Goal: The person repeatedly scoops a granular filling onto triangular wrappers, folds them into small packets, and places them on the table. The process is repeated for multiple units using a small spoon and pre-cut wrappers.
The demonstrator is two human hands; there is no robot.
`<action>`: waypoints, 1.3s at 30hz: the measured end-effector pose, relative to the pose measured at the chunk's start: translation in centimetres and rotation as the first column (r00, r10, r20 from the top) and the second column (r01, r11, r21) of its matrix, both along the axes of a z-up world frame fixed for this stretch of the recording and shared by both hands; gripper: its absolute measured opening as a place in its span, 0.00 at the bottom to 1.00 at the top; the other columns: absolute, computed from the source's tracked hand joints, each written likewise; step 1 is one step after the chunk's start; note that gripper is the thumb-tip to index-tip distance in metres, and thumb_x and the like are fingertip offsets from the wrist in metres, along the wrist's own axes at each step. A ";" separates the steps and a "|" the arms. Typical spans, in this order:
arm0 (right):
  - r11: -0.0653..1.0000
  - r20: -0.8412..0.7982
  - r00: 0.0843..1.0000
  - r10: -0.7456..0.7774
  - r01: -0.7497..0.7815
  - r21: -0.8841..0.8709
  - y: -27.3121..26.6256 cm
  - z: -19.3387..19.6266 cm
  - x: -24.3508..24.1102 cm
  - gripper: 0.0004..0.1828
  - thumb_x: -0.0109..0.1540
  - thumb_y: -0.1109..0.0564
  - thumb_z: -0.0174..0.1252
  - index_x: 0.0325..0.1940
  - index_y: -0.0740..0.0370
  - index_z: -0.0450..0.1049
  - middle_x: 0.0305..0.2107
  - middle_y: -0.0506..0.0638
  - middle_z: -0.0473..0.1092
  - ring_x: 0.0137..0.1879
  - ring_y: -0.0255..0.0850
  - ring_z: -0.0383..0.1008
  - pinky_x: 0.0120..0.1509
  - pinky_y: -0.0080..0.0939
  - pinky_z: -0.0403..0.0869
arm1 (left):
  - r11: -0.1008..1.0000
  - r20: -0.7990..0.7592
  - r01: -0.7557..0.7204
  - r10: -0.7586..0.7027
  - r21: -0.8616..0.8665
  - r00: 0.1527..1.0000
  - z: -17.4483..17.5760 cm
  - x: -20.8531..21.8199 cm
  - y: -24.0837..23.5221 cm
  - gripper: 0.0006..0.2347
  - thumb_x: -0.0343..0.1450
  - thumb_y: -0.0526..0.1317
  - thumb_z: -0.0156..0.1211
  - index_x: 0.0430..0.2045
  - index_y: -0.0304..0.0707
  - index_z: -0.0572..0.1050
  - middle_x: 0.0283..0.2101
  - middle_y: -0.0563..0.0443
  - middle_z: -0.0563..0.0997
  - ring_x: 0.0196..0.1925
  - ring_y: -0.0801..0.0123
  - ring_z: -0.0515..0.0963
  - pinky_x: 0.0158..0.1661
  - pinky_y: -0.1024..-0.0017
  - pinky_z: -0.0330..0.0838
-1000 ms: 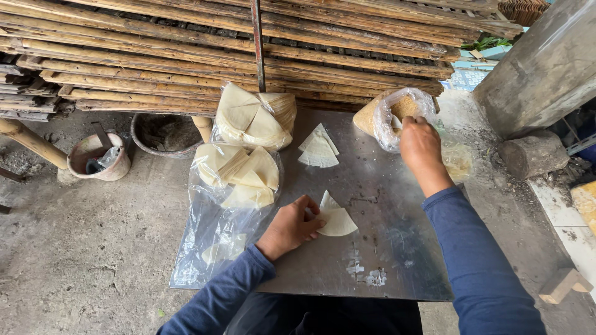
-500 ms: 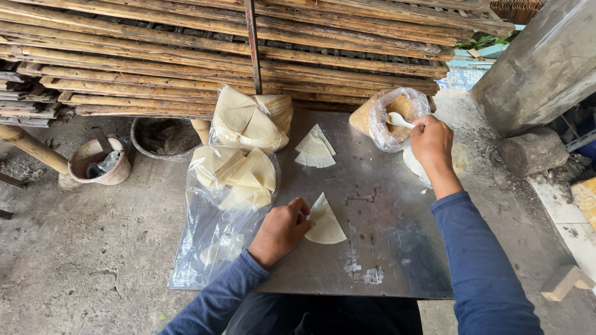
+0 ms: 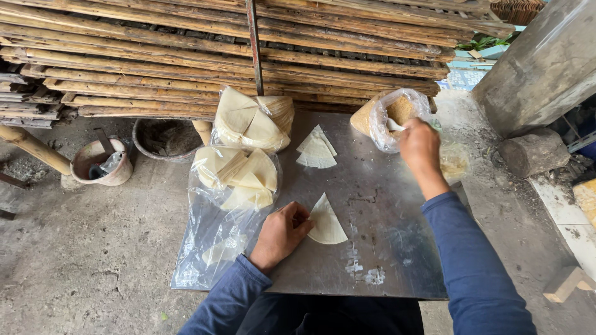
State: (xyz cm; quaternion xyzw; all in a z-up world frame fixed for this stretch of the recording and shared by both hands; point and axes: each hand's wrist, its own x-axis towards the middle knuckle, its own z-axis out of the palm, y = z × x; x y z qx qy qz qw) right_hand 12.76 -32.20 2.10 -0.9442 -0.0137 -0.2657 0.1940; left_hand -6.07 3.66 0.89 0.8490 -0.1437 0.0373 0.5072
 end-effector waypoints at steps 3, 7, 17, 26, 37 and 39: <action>0.993 0.049 0.997 -0.065 0.060 0.105 -1.0 0.7 -0.1 0.07 0.65 0.63 0.56 0.40 0.64 0.80 0.34 0.61 0.78 0.41 0.55 0.80 0.51 0.50 0.76 | 1.000 -0.019 -0.002 0.003 0.019 1.000 0.4 -0.2 -0.1 0.10 0.65 0.40 0.68 0.33 0.33 0.77 0.32 0.44 0.83 0.32 0.59 0.84 0.34 0.65 0.78; 0.979 0.030 0.999 -0.044 0.037 0.202 -2.1 1.1 -0.4 0.09 0.65 0.63 0.54 0.41 0.65 0.80 0.30 0.56 0.78 0.38 0.49 0.80 0.50 0.46 0.76 | 0.999 -0.039 -0.005 0.007 0.036 0.999 0.8 -0.4 -0.2 0.10 0.66 0.41 0.68 0.33 0.34 0.78 0.33 0.44 0.83 0.32 0.61 0.84 0.34 0.67 0.78; 0.784 -0.002 1.000 0.012 -0.008 0.621 -1.5 4.5 -7.4 0.09 0.68 0.66 0.53 0.48 0.66 0.78 0.32 0.52 0.77 0.30 0.31 0.71 0.32 0.33 0.69 | 1.000 -0.065 -0.029 0.029 0.009 0.997 0.9 -0.4 -0.1 0.10 0.66 0.40 0.69 0.33 0.33 0.77 0.33 0.44 0.84 0.32 0.62 0.85 0.35 0.67 0.79; 0.662 -0.199 0.933 0.301 -0.054 0.748 0.8 -0.5 -16.4 0.10 0.68 0.64 0.54 0.50 0.66 0.78 0.31 0.49 0.76 0.30 0.30 0.69 0.34 0.31 0.70 | 0.999 -0.061 -0.042 0.040 -0.029 0.997 0.8 -0.9 0.0 0.09 0.67 0.38 0.68 0.33 0.33 0.77 0.32 0.44 0.84 0.32 0.61 0.85 0.35 0.67 0.78; 0.827 -0.168 0.843 0.511 -0.429 0.364 7.7 -1.3 -22.3 0.13 0.64 0.65 0.53 0.52 0.64 0.76 0.34 0.50 0.77 0.34 0.35 0.77 0.39 0.34 0.77 | 0.998 -0.055 -0.045 0.042 -0.052 0.998 0.7 -1.0 0.2 0.09 0.66 0.37 0.67 0.34 0.33 0.76 0.32 0.44 0.85 0.32 0.61 0.86 0.34 0.68 0.79; 0.807 -0.056 0.811 0.582 -0.569 0.156 8.2 -0.6 -22.4 0.16 0.62 0.68 0.54 0.55 0.65 0.74 0.37 0.53 0.75 0.41 0.39 0.79 0.45 0.36 0.79 | 0.998 -0.056 -0.041 0.038 -0.048 0.998 0.6 -0.9 0.3 0.09 0.66 0.37 0.67 0.34 0.33 0.76 0.32 0.43 0.84 0.31 0.60 0.86 0.34 0.67 0.78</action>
